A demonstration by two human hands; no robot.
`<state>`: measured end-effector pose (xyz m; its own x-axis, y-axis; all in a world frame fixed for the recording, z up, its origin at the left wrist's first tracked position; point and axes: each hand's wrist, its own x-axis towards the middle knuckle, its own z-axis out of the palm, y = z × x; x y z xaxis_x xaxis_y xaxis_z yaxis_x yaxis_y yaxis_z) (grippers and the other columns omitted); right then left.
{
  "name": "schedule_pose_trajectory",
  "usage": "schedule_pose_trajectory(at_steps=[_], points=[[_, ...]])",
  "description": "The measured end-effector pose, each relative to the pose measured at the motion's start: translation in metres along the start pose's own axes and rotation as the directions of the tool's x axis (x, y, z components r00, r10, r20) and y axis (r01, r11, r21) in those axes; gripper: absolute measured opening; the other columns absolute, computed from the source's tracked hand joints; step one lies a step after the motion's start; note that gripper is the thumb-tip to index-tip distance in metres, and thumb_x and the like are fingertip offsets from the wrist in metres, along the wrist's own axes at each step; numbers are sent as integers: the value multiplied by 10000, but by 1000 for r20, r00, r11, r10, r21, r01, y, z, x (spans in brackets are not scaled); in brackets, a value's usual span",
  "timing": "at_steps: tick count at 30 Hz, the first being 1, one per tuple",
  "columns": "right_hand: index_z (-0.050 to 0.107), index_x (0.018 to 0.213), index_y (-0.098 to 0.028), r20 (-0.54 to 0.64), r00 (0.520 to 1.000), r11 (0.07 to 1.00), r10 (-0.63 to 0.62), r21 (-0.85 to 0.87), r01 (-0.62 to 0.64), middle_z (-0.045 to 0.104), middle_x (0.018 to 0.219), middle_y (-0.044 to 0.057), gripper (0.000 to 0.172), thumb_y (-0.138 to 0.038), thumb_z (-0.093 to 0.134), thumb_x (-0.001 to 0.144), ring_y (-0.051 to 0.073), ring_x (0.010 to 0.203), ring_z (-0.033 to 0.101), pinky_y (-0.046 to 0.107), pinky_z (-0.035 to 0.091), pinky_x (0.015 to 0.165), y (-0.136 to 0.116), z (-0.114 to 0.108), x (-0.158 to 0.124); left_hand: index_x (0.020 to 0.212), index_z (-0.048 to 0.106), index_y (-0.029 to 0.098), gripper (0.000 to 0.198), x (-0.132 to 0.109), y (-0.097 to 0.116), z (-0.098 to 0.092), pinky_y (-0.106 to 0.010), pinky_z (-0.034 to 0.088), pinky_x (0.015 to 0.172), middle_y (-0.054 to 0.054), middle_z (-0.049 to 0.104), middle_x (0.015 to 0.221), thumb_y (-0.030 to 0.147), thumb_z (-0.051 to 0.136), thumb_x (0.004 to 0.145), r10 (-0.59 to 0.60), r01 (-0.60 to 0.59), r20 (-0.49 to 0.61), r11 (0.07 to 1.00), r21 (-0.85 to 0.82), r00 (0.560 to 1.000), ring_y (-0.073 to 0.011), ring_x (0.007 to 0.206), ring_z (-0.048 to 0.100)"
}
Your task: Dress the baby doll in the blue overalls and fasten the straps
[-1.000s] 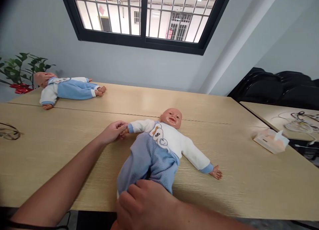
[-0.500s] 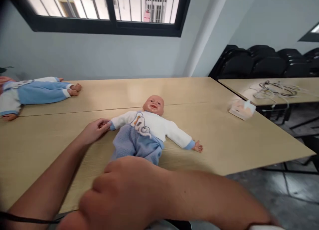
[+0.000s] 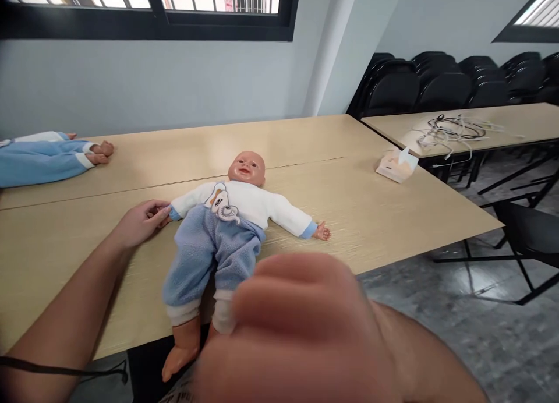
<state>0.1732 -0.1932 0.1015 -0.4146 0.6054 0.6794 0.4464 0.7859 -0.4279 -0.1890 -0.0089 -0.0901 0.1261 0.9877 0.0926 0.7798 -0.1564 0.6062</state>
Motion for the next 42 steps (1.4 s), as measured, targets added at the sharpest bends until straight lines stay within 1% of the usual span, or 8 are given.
schedule_pose_trajectory(at_steps=[3, 6, 13, 18, 25, 30, 35, 42], points=[[522, 753, -267, 31, 999, 991, 21, -129, -17, 557, 613, -16, 165, -238, 547, 914, 155, 542, 522, 327, 386, 530, 65, 15, -26, 1114, 695, 168, 435, -1, 23, -6, -381, 503, 841, -104, 718, 1065, 526, 540, 921, 108, -72, -250, 986, 150, 962, -257, 912, 635], [609, 909, -214, 63, 895, 864, 441, -299, -405, 670, 789, 25, 134, -294, 522, 972, 159, 624, 572, 302, 387, 572, 125, 49, -50, 1115, 667, 196, 302, 0, 76, -6, -421, 482, 951, -93, 705, 1109, 415, 522, 965, 316, -240, -362, 941, 240, 877, -267, 1014, 625], [672, 978, -196, 56, 759, 760, 649, -91, -643, 690, 797, 17, 148, -229, 575, 871, 177, 675, 599, 288, 404, 616, 161, 89, -67, 1137, 689, 258, 235, 22, 187, 29, -392, 444, 976, -31, 730, 1084, 392, 658, 947, 682, -733, 305, 675, 87, 665, -239, 1060, 635], [672, 861, -191, -46, 679, 676, 733, 159, -719, 692, 785, 24, 175, -208, 499, 855, 170, 655, 586, 289, 436, 613, 172, 74, -66, 976, 681, 236, 128, 23, 186, 40, -348, 435, 824, 0, 696, 914, 297, 741, 880, 597, -680, 394, 724, 111, 699, -201, 878, 610], [681, 990, -190, 60, 878, 880, 475, -31, -474, 724, 978, 77, 131, -217, 605, 887, 237, 912, 648, 360, 485, 816, 162, 83, -67, 911, 671, 217, 160, 1, 169, 43, -376, 474, 871, -49, 674, 915, 339, 611, 996, 769, -778, 121, 618, 114, 628, -205, 899, 599], [660, 824, -204, -117, 867, 863, 485, -101, -496, 716, 818, 55, 142, -117, 553, 861, 224, 813, 644, 344, 465, 770, 161, 84, -60, 1035, 629, 219, 238, -7, 160, 47, -398, 504, 905, -73, 671, 1006, 437, 670, 950, 707, -698, -36, 705, 130, 707, -238, 995, 617], [685, 969, -195, 55, 914, 905, 403, -176, -388, 722, 957, 79, 104, -232, 599, 923, 239, 902, 640, 340, 461, 778, 158, 85, -57, 989, 621, 224, 301, -5, 155, 46, -431, 475, 924, -58, 697, 998, 497, 712, 902, 637, -626, 15, 753, 206, 771, -261, 996, 631], [683, 860, -193, 14, 866, 866, 500, 3, -500, 700, 823, 55, 178, -220, 525, 935, 210, 789, 610, 334, 440, 753, 163, 90, -55, 927, 650, 226, 213, -9, 153, 42, -408, 460, 944, -44, 733, 1000, 426, 724, 917, 730, -706, -37, 672, 225, 682, -233, 1006, 651]])
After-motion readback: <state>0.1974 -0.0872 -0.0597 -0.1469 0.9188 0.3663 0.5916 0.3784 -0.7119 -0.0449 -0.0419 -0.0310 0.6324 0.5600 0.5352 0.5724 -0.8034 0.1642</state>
